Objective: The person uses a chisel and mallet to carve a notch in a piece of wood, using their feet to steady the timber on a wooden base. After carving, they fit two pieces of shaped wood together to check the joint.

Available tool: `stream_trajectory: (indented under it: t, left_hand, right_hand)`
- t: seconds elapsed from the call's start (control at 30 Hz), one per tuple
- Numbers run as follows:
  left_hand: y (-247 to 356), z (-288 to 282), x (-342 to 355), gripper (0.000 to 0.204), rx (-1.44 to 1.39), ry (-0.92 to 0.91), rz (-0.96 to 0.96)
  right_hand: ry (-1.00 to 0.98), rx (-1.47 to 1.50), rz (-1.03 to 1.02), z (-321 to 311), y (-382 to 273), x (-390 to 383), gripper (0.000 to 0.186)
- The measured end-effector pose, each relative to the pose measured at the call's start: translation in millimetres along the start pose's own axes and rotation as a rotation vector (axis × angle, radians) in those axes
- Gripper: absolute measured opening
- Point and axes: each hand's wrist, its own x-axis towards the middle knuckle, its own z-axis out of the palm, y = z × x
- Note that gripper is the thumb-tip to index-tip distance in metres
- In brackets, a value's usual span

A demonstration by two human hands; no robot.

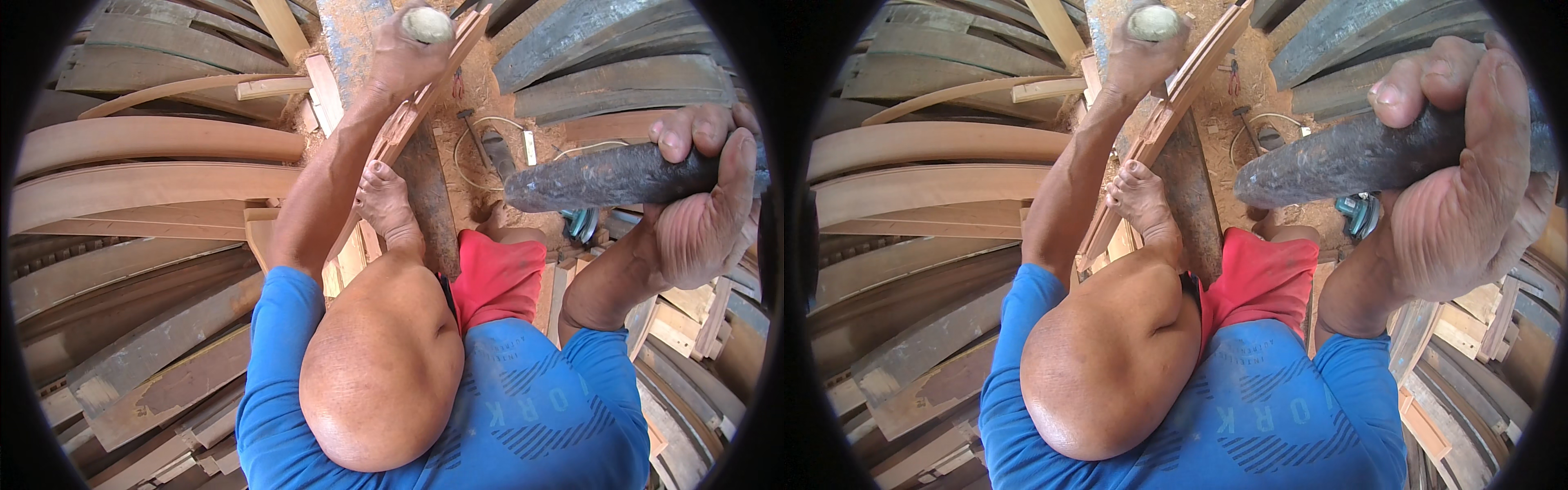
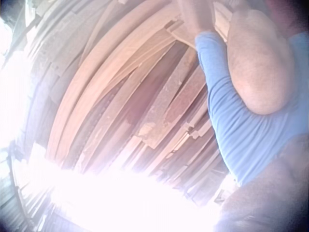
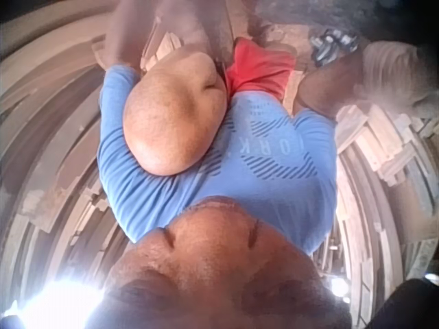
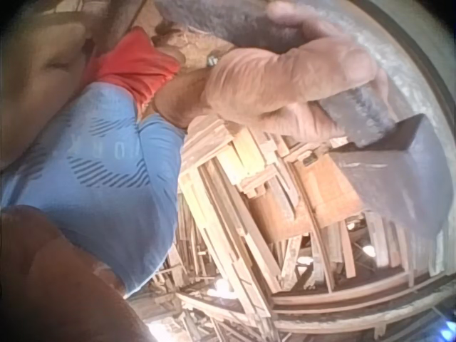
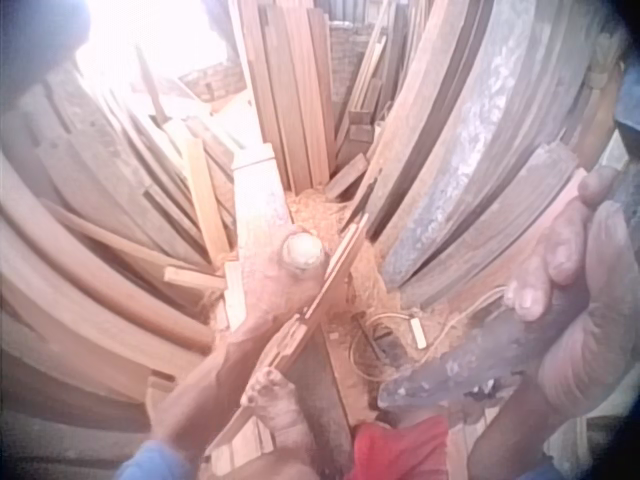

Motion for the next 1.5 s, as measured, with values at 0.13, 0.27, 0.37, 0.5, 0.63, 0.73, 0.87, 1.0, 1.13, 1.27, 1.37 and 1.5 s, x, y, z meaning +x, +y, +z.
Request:
stream_trajectory:
  t: [0.13, 0.27, 0.37, 0.5, 0.63, 0.73, 0.87, 1.0, 1.13, 1.27, 1.37, 1.5]
  left_hand:
    - [-46, 15, 13, 0.034, -0.236, 0.118, -0.134]
    - [-52, 17, 12, 0.032, -0.326, 0.093, -0.148]
    - [-32, 11, 5, 0.029, -0.278, -0.013, -0.17]
    - [-4, -5, -3, 0.023, 0.047, 0.107, 0.069]
    - [-23, 14, 8, 0.02, 0.003, 0.008, 0.277]
    - [-43, 27, 5, 0.021, -0.136, 0.026, 0.354]
    - [-42, 24, -4, 0.021, -0.298, 0.004, 0.098]
    - [-13, 5, 7, 0.029, -0.038, 0.148, 0.081]
    - [-15, 2, 5, 0.032, -0.027, 0.141, 0.12]
    - [-35, 13, 5, 0.027, -0.237, 0.036, -0.029]
    - [-45, 22, 8, 0.025, -0.36, 0.041, 0.006]
    - [-14, 2, 5, 0.022, 0.025, 0.029, 0.057]
  right_hand:
    - [-0.017, -0.025, -0.049, 1, 3, 1, 0.026]
    - [-0.06, -0.036, -0.135, 10, 7, -1, 0.022]
    - [-0.114, -0.136, -0.237, 30, 18, -2, 0.015]
    - [-0.226, -0.88, -0.325, 48, 47, 3, 0.018]
    - [-0.505, -1.146, -0.047, 56, 90, 6, 0.031]
    - [-0.603, -1.179, -0.009, 57, 112, 12, 0.033]
    - [-0.444, -0.974, -0.138, 63, 84, 9, 0.03]
    - [-0.206, -0.642, -0.122, 74, 60, 11, 0.03]
    - [-0.1, -0.601, -0.151, 66, 62, 5, 0.025]
    - [-0.108, -0.516, 0.035, 55, 54, -3, 0.019]
    - [-0.114, -0.518, -0.009, 56, 50, -2, 0.017]
    - [-0.119, -0.47, -0.025, 48, 54, 0, 0.016]
